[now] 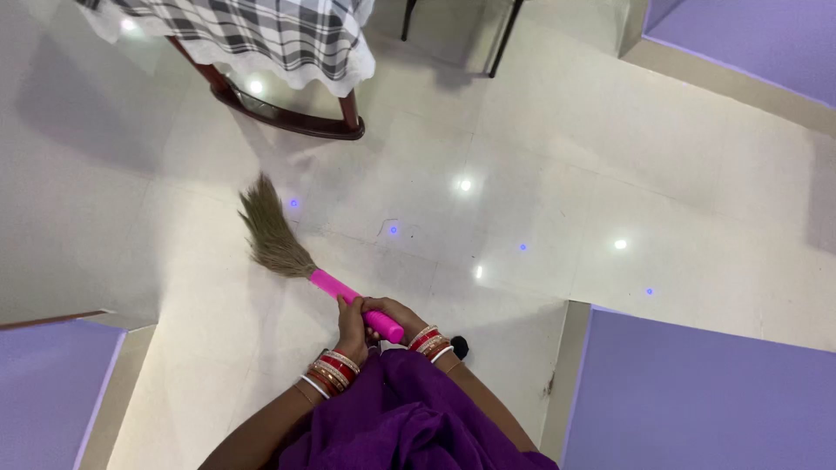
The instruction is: The person sweeps the floor in several rooms and a hallway using a hand broom, moving dirt and debris along the surface.
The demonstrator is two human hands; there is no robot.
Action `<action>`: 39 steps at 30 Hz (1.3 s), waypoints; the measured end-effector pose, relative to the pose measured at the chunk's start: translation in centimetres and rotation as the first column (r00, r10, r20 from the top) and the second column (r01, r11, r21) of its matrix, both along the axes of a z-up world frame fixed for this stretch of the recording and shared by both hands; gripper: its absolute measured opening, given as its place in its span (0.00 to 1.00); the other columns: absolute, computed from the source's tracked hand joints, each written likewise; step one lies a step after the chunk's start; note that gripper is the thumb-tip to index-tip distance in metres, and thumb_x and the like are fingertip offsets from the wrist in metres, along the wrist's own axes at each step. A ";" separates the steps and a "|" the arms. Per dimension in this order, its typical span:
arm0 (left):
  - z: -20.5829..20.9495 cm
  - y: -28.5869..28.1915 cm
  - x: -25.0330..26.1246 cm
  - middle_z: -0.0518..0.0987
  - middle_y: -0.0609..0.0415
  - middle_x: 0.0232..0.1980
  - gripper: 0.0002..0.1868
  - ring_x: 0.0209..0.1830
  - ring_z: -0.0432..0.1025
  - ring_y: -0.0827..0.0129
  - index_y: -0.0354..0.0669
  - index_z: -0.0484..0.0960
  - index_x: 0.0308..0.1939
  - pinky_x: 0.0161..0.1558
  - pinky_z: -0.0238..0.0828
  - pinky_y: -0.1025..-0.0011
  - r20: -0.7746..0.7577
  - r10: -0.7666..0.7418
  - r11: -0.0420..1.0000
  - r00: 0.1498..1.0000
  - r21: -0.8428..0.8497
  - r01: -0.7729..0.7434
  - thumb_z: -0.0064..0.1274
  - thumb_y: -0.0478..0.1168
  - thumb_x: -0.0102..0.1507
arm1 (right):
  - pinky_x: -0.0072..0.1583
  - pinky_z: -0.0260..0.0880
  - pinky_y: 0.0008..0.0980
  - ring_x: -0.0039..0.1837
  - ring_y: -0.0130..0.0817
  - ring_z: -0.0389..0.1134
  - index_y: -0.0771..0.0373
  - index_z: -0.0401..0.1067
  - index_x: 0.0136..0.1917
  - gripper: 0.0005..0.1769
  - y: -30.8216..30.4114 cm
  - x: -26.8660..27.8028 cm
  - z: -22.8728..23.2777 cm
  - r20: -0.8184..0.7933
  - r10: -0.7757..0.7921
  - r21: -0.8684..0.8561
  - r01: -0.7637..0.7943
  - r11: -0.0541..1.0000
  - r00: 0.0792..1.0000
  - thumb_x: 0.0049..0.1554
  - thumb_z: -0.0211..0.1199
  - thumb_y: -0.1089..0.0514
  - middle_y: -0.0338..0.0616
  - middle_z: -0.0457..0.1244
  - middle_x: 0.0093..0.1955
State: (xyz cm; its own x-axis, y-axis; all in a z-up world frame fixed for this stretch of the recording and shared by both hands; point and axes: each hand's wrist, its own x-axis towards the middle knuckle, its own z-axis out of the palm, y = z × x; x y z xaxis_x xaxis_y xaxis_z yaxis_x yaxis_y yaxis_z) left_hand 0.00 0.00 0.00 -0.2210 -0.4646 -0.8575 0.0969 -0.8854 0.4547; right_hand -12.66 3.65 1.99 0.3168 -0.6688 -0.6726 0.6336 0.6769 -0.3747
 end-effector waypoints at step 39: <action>6.7 19.6 -12.2 0.77 0.50 0.53 0.38 0.48 0.73 0.70 0.46 0.47 0.80 0.46 0.76 0.76 -0.276 0.234 0.915 0.932 -0.261 -0.307 0.41 0.40 0.67 | 0.32 0.72 0.28 0.35 0.31 0.68 0.55 0.61 0.68 0.26 19.1 -8.4 12.3 -0.392 -0.142 -0.159 0.085 0.984 0.909 0.57 0.58 0.55 0.46 0.65 0.45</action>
State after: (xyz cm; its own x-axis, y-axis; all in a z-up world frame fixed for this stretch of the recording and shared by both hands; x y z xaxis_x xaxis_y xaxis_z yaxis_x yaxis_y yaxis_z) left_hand -12.24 19.56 6.72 -0.2274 -0.7584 -0.6109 0.4490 -0.6383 0.6253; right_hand -21.08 22.76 14.25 -0.0435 -0.7777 -0.6271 0.4804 0.5341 -0.6957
